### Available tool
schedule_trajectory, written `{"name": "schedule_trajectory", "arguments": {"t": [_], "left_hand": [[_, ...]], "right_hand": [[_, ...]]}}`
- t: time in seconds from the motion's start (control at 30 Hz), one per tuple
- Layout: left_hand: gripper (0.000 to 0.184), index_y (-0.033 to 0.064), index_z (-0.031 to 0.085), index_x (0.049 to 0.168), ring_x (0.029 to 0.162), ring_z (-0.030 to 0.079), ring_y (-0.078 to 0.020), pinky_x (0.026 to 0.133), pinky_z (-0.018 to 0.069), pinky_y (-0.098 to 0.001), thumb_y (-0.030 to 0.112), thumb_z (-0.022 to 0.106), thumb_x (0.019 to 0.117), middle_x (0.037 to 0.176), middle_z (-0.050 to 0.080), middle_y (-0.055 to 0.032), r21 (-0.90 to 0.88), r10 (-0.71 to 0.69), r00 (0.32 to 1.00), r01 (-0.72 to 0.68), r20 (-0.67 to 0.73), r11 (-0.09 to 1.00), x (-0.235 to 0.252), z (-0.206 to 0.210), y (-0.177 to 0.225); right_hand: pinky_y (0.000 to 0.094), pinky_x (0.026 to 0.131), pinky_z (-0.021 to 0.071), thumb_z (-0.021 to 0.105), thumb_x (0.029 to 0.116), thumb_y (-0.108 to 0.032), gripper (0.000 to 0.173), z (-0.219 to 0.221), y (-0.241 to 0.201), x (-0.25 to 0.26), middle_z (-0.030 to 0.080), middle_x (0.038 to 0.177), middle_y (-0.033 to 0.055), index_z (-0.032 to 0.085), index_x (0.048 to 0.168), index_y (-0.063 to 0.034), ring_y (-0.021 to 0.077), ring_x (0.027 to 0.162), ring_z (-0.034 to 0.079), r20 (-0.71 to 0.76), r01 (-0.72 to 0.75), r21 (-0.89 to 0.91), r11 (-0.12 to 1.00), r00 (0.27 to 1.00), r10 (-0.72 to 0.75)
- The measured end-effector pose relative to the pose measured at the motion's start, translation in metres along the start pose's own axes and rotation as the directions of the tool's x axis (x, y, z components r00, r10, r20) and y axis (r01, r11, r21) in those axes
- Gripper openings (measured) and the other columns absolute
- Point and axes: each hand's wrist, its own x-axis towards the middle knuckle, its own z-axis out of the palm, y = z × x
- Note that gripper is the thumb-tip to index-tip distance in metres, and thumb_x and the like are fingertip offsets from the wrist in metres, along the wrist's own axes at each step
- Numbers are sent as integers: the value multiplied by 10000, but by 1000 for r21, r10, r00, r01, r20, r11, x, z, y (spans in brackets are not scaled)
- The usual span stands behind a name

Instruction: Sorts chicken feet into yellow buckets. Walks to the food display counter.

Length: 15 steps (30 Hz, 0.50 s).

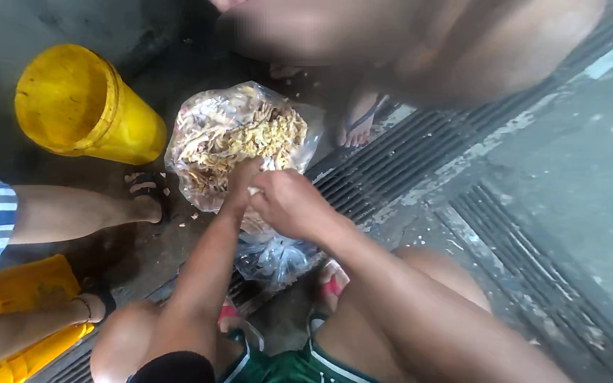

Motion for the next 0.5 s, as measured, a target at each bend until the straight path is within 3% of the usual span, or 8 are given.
{"name": "schedule_trajectory", "arguments": {"t": [0.03, 0.1, 0.17, 0.23, 0.4, 0.5], "left_hand": [[347, 57, 637, 1324, 1182, 620, -424, 946, 502, -628, 117, 637, 982, 1259, 647, -235, 20, -19, 1000, 18, 10, 1000, -10, -8, 12], [332, 27, 620, 1329, 1206, 614, -436, 978, 491, -631, 148, 591, 1022, 1271, 640, -254, 63, -96, 995, 96, 0, 993, -14, -16, 18], [305, 50, 668, 1200, 1057, 682, -396, 891, 544, -620, 271, 601, 1001, 1099, 702, -208, 34, -78, 979, 86, -187, 996, 7, 0, -16], [283, 68, 684, 1161, 930, 705, -346, 823, 565, -600, 266, 605, 974, 994, 716, -167, -99, -106, 960, 83, -258, 992, 9, -12, -38], [186, 105, 702, 1134, 823, 642, -185, 762, 547, -439, 168, 577, 1011, 944, 682, -76, -276, -3, 963, -74, -270, 958, -52, -89, -59], [142, 127, 720, 1039, 700, 609, -94, 619, 516, -301, 117, 595, 973, 845, 679, 3, -337, 112, 955, -204, -274, 919, -100, -122, -48]], "right_hand": [[486, 614, 555, 589, 995, -192, 153, -7, 4, -1, 668, 792, 56, 723, 968, -124, 227, 716, 666, -69, -5, 20, 1000, 998, 6], [485, 627, 553, 579, 1017, -190, 172, -18, 10, -1, 672, 797, 67, 728, 986, -110, 231, 715, 664, -161, -20, 49, 999, 987, 27], [478, 631, 536, 561, 1031, -233, 211, -26, 14, 3, 655, 787, 57, 721, 949, -122, 221, 720, 650, -197, -70, 90, 993, 977, 87], [488, 658, 530, 548, 1031, -245, 227, -30, 19, 11, 646, 799, 59, 707, 933, -117, 222, 752, 647, -187, -111, 130, 985, 973, 134], [498, 684, 565, 507, 1039, -201, 229, -19, 21, 28, 678, 853, 81, 710, 1103, -116, 230, 743, 668, -118, -84, 194, 977, 987, 108], [537, 730, 578, 634, 1012, -399, 336, -6, 14, 30, 695, 904, 105, 679, 1153, -97, 272, 815, 693, -104, -11, 112, 994, 994, 23]]}}
